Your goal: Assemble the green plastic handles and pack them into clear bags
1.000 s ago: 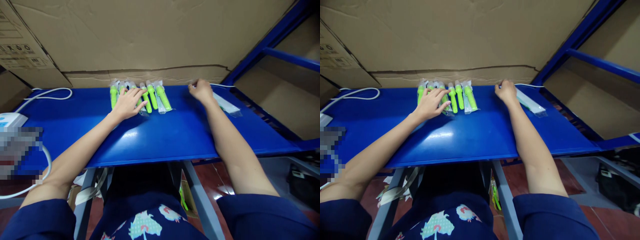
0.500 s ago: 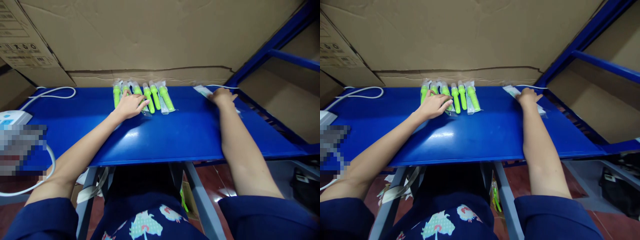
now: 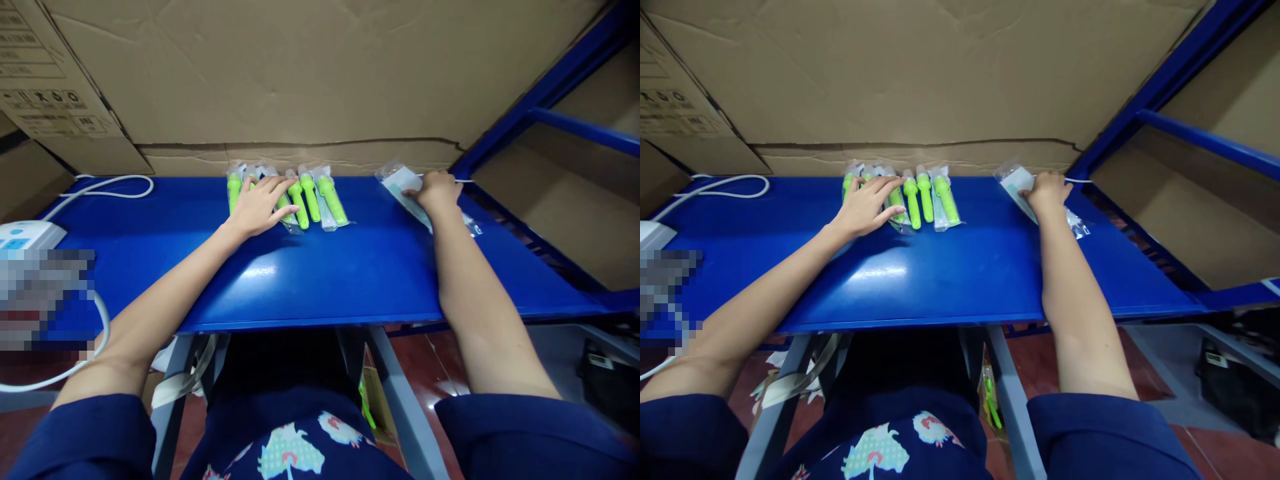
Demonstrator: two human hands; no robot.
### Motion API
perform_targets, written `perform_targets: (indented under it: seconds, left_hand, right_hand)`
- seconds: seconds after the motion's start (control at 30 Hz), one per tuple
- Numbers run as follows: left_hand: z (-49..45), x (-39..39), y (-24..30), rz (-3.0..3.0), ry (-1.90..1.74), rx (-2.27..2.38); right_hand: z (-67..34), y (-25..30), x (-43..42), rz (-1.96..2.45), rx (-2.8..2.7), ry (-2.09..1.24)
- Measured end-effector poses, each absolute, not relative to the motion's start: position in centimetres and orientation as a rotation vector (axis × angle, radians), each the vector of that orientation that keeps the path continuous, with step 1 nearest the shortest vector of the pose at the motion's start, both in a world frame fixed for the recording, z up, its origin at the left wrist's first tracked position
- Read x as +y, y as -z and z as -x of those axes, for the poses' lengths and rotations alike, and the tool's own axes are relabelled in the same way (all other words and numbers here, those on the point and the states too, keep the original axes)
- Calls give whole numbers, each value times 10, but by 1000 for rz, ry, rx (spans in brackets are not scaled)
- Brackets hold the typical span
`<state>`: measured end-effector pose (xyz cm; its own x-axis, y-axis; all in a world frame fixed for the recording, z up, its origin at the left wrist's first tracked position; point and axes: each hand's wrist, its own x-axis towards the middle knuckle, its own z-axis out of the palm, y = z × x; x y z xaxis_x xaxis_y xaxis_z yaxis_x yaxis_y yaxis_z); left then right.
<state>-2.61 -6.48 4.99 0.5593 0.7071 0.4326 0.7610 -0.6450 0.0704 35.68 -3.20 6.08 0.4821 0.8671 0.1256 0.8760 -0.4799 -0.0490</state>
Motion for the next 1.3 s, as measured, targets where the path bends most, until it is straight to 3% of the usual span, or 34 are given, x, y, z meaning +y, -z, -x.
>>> perform_targets:
  seconds: [0.33,0.47,0.57,0.87,1.3]
  left_hand:
    - [35,-43,-45,2681,1127,-1668]
    - [44,-32,-39,2637,1260,-1729]
    - [46,-27,-35,2643,1381,-1756]
    - [46,-16,-33,2562,1925,-1884]
    - [50,-18,-42,2444,1964,-1813]
  right_hand:
    - [-302,-102,-58,1861,-1736,89]
    - [-283,-107,-66,1523,-1567,-376]
    - [-273,-99,-64,1449,-1438,-762]
    - [-259,-76,-49,1251,-1249,-1257]
    - [-224,-62,-54,1078,-966,-1377]
